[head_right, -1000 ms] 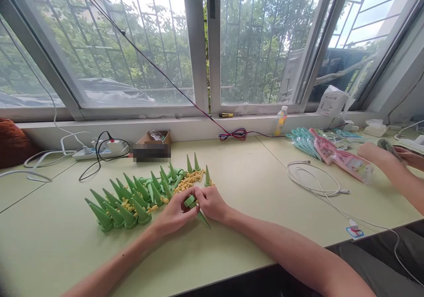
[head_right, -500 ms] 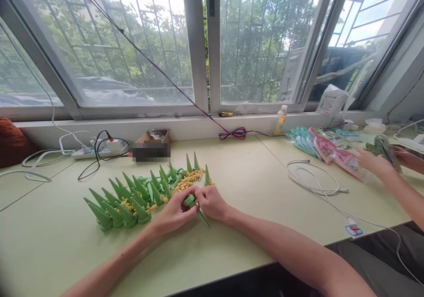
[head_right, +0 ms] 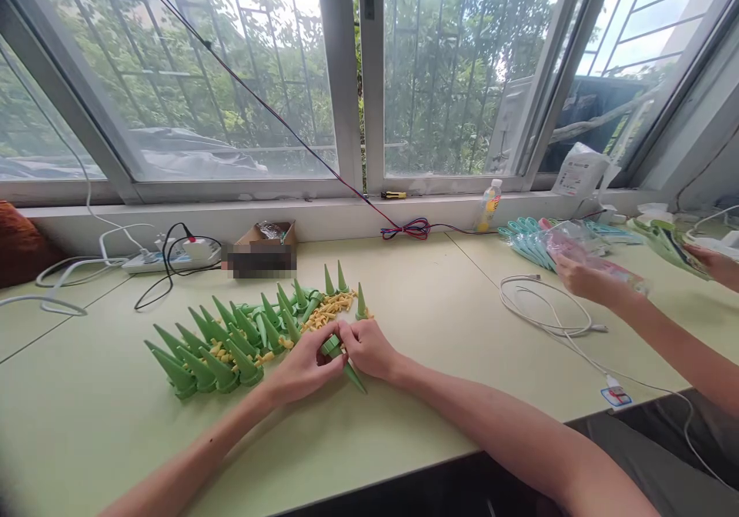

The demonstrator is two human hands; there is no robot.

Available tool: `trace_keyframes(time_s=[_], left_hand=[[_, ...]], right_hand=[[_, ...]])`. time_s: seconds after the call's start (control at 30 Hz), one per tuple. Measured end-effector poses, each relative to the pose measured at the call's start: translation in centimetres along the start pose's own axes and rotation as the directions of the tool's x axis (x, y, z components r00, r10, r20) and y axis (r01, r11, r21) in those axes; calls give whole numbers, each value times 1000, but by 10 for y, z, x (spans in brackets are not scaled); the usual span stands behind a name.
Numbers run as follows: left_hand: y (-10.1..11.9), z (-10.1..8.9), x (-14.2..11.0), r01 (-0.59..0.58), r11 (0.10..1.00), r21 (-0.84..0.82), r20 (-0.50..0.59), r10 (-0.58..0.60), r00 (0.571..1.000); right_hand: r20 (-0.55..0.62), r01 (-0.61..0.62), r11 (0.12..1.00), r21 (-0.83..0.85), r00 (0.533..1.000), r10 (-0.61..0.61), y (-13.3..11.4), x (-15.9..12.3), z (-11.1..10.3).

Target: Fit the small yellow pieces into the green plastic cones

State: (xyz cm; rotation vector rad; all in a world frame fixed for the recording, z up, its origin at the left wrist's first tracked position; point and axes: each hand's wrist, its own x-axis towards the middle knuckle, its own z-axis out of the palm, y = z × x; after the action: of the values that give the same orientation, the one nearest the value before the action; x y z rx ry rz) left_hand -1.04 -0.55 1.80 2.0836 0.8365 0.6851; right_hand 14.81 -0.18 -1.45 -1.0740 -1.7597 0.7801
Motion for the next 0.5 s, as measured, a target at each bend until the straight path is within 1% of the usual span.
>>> trace_keyframes(time_s=[0.17, 0.3, 0.5], left_hand=[[0, 0, 1, -3, 1000, 5, 1, 3, 1000], [1, 0, 1, 1, 1000, 5, 14, -1, 1000], [4, -2, 1, 5, 1000, 18, 27, -5, 1000]], right_hand=[[8, -4, 1000, -4, 1000, 4, -4, 0, -1], [0, 3, 1000, -8, 1000, -3, -2, 0, -2], [19, 2, 1000, -2, 1000, -2, 0, 0, -2]])
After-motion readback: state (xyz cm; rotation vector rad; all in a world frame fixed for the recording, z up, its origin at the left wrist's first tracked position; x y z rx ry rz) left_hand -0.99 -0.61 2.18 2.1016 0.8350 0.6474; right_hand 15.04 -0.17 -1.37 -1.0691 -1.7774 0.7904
